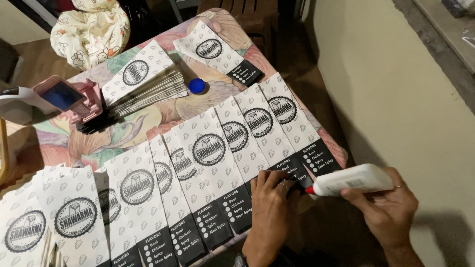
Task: Organizing and applying glue to paper food sleeves on a table.
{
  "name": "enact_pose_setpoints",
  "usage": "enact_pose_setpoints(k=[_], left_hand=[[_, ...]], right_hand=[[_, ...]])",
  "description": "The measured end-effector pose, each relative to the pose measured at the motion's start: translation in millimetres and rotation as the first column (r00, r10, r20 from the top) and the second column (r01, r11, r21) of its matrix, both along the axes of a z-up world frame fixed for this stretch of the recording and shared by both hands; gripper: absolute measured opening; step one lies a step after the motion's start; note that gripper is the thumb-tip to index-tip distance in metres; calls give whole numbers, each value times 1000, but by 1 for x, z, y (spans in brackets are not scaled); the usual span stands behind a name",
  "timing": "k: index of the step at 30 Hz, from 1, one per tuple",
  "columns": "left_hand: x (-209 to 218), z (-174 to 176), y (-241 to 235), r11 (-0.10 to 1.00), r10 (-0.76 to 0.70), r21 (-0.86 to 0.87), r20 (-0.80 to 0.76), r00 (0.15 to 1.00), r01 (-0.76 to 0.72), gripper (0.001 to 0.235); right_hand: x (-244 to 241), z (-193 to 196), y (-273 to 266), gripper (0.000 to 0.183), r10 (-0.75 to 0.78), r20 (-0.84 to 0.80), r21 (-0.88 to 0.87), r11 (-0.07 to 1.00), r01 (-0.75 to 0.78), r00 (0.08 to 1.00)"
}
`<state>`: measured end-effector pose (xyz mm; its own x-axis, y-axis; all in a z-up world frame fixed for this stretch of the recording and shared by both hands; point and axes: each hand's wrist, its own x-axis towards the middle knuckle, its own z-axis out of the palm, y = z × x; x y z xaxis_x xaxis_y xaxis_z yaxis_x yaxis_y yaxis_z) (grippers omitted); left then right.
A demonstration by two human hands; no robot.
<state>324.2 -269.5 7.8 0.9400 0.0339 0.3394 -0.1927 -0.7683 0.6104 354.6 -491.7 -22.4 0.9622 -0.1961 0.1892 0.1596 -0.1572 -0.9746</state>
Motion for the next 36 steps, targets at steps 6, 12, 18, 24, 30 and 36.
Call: enact_pose_setpoints(k=[6,12,18,24,30,36], left_hand=[[-2,1,5,998,-43,45,25,999,42,35],[-5,2,1,996,-18,83,30,999,16,21],[-16,26,26,996,-52,77,226,973,35,16],[-45,12,46,998,-53,47,17,998,52,16],[-52,13,45,999,-37,4,35,999,36,15],[-54,2,46,999,-28,18,61,998,26,33]], right_hand=[[-7,15,20,44,183,-58,1,983,-184,981],[14,-12,-6,41,-5,57,134,991,-2,998],[19,-20,-28,40,-67,82,447,894,23,994],[4,-10,0,44,59,76,455,886,-87,995],[-14,-3,35,41,176,-10,183,968,-171,984],[-24,17,56,50,274,-104,-136,948,-287,956]])
